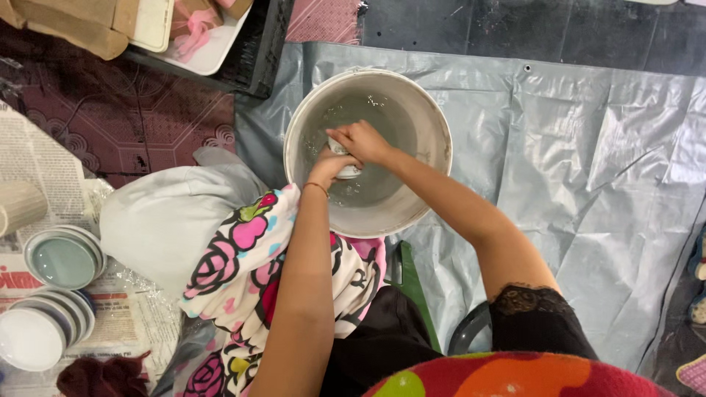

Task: The person washes ceramic cups and saucers in a bucket of water, then dries them with a cloth. They handle items one at a time, rinsing and wiping each piece before placing it on a newspaper-covered surface.

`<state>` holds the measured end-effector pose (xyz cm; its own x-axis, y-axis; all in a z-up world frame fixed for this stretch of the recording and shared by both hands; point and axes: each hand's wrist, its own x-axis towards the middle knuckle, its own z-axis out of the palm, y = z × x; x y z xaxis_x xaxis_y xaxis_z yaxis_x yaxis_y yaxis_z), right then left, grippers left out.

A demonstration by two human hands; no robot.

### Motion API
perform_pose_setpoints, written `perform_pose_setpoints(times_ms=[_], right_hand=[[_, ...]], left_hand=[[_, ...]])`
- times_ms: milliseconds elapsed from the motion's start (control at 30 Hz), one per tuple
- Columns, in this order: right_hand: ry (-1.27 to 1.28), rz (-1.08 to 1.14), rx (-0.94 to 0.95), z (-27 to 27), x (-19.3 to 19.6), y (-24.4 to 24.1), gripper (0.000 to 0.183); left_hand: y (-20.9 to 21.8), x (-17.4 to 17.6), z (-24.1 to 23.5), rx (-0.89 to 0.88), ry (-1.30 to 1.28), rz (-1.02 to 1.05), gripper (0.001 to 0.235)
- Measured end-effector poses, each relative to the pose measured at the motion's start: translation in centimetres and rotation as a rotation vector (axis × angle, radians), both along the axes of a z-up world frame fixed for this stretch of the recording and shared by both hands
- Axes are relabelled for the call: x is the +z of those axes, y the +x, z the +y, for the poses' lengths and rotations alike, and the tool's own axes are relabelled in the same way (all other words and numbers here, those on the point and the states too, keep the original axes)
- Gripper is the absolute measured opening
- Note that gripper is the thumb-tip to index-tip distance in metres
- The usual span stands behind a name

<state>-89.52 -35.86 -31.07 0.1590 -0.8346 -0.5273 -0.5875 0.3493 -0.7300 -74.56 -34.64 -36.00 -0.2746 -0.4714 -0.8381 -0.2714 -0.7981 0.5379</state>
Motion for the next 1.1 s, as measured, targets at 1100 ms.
perform_pose_setpoints(times_ms=[1100], right_hand=[[0.368,-0.097,-0.050,2.0,-9.8,3.2,0.041]], left_hand=[[-0.3,-3.2,3.3,-0.895,-0.654,-0.983,0.064]])
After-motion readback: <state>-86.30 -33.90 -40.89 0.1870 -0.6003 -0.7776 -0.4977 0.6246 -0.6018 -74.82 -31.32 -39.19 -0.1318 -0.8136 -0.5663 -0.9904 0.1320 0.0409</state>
